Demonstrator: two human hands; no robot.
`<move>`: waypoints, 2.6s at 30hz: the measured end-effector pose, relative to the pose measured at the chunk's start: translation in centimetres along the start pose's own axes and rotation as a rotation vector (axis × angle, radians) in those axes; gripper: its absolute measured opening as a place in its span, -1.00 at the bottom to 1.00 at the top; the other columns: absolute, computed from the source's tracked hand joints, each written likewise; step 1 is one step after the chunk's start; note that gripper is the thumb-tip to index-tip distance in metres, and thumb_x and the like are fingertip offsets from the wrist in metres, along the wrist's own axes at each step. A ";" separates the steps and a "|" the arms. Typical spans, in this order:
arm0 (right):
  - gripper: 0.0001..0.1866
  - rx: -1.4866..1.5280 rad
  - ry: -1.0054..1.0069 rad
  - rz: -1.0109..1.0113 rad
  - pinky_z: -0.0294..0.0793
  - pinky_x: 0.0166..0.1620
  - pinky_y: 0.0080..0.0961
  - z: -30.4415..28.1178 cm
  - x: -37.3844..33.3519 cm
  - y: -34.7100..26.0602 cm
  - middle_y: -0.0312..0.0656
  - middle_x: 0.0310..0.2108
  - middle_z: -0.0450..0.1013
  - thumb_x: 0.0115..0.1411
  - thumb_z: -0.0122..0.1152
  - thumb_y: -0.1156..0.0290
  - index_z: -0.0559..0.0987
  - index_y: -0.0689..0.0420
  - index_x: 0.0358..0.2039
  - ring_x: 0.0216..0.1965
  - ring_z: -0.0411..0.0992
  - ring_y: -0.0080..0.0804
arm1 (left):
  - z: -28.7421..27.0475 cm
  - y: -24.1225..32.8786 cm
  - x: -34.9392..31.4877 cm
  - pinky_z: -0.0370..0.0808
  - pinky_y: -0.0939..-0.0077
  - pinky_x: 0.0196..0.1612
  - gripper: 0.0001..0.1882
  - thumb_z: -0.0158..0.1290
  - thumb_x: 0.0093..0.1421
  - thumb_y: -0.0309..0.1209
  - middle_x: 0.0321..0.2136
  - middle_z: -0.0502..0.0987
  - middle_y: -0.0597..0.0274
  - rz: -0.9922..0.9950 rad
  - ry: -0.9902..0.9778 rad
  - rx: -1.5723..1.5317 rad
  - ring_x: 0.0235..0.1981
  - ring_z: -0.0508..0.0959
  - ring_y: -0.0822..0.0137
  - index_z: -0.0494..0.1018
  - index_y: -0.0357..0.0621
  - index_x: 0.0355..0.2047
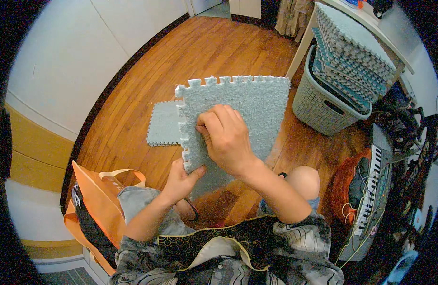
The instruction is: The person sits on the floor and repeatedly picks up light blue interlocking foam tiles from a stack. They inspect each tile by turning it over and running their fingers along the edges, then place it back on the stack. The person occasionally places a tile on the floor but does not assemble them into a larger mat.
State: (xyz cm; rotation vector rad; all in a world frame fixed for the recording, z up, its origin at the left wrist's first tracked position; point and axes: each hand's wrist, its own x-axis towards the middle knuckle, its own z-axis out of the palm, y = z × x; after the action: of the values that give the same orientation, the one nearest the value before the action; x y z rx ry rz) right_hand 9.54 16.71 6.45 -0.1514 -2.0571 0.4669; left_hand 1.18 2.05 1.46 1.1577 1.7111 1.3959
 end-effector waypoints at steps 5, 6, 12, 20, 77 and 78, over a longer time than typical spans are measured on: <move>-0.94 0.277 -0.148 0.223 0.27 -0.31 -0.44 -1.0 -0.8 1.7 -0.14 -0.47 0.25 0.06 0.00 0.58 0.32 0.18 -0.46 -0.42 0.25 -0.24 | -1.4 0.2 0.9 0.39 0.48 -0.28 -0.80 0.04 0.05 -0.53 -0.41 0.52 0.18 -0.133 0.069 -0.092 -0.38 0.45 0.43 0.41 -0.33 -0.28; -0.96 0.296 -0.105 0.282 0.27 -0.30 -0.48 -1.4 -1.1 2.4 -0.17 -0.48 0.24 0.12 -0.04 0.55 0.31 0.19 -0.46 -0.43 0.24 -0.32 | -2.0 0.4 1.0 0.40 0.46 -0.27 -0.79 0.04 0.05 -0.54 -0.39 0.52 0.17 -0.194 0.104 -0.135 -0.37 0.46 0.42 0.41 -0.34 -0.26; -0.89 -0.035 0.122 0.570 0.33 -0.36 -0.54 -5.1 -3.8 10.6 -0.18 -0.56 0.36 0.13 0.01 0.46 0.38 0.24 -0.45 -0.48 0.32 -0.46 | -6.8 0.7 1.0 0.42 0.31 -0.11 -0.52 0.09 -0.02 -0.58 -0.20 0.44 0.07 -0.232 0.281 -0.632 -0.19 0.47 0.24 0.26 -0.33 -0.06; -0.85 -0.312 -0.378 0.901 0.37 -0.37 -0.50 -7.9 -5.9 11.0 -0.07 -0.50 0.43 0.00 0.14 0.51 0.45 0.24 -0.37 -0.50 0.39 -0.41 | -9.8 0.7 0.5 0.45 0.25 -0.09 -0.45 0.01 -0.01 -0.61 -0.14 0.42 0.09 -0.221 0.228 -0.756 -0.14 0.47 0.17 0.18 -0.23 0.04; -0.78 0.900 -0.404 1.046 0.35 -0.34 -0.69 -9.0 -5.7 9.2 -0.35 -0.46 0.43 0.05 0.21 0.39 0.49 0.24 -0.32 -0.46 0.37 -0.63 | -10.9 0.3 0.4 0.28 0.34 0.04 -0.40 0.04 -0.02 -0.56 -0.06 0.36 0.10 -0.001 0.383 -0.477 -0.05 0.37 0.21 0.14 -0.29 0.07; -0.79 0.881 -0.347 1.026 0.35 -0.34 -0.69 -8.6 -6.0 9.1 -0.34 -0.45 0.44 0.07 0.19 0.40 0.50 0.24 -0.31 -0.46 0.37 -0.63 | -10.6 0.2 0.3 0.28 0.34 0.04 -0.40 0.03 -0.02 -0.57 -0.06 0.36 0.10 -0.002 0.406 -0.481 -0.05 0.37 0.21 0.14 -0.29 0.07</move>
State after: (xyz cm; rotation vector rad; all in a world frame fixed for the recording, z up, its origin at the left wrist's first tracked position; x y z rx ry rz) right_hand 19.24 25.64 1.90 -0.6176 -1.7574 2.0758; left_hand -8.23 -1.96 4.18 0.6346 1.4951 2.0035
